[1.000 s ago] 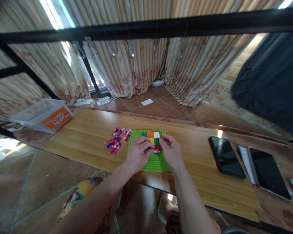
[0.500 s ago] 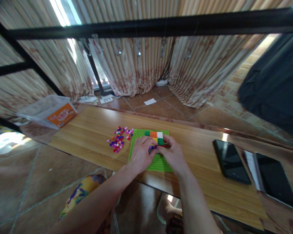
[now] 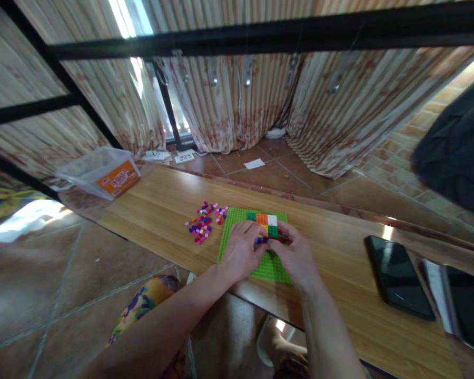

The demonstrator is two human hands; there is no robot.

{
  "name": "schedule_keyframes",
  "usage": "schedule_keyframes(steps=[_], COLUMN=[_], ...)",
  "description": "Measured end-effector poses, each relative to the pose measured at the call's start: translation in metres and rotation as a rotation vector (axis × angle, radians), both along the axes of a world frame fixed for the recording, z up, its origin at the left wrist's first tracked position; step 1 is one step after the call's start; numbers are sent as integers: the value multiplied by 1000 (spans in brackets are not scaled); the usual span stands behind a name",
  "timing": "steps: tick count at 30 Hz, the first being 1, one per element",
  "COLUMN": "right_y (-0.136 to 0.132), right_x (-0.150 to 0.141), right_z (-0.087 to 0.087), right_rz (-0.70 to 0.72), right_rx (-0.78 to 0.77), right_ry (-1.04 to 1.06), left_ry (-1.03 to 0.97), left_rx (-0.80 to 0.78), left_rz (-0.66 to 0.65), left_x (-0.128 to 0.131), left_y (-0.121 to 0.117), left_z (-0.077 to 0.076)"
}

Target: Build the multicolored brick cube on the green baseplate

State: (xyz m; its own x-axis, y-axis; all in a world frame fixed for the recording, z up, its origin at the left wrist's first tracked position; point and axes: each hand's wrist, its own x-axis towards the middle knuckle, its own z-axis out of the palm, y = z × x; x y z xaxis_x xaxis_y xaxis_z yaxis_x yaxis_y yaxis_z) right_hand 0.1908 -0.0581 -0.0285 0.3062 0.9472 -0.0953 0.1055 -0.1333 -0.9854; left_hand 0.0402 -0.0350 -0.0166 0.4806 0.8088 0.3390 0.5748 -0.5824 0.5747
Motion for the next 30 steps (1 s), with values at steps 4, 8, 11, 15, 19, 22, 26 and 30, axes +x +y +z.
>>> schedule_keyframes(steps=[4,8,11,15,19,22,26,30], right_y=[1,1,1,0,0,0,4,5], right_x=[1,6,10,13,10,8,7,6], right_z=[-2,-8,-15,-18,-16,-15,-15,-15], right_rz=[17,45,58,92,67,41,33,17], right_rx=[19,20,33,62,71,89,63,74], right_ry=[3,-22,-77,-122,-162,-168,-196,-211], left_ry=[4,-1,-11,-22,24,112,287,415], left_rx=[8,28,41,54,54,24,-52,-120], left_rz=[8,8,-20,-17,103,253,379,401], left_x=[1,0,-4,-15,-35,-57,-85,-97], left_y=[0,0,0,2,12,25,38,39], left_z=[-1,-3,-4,-2,2,5,7,5])
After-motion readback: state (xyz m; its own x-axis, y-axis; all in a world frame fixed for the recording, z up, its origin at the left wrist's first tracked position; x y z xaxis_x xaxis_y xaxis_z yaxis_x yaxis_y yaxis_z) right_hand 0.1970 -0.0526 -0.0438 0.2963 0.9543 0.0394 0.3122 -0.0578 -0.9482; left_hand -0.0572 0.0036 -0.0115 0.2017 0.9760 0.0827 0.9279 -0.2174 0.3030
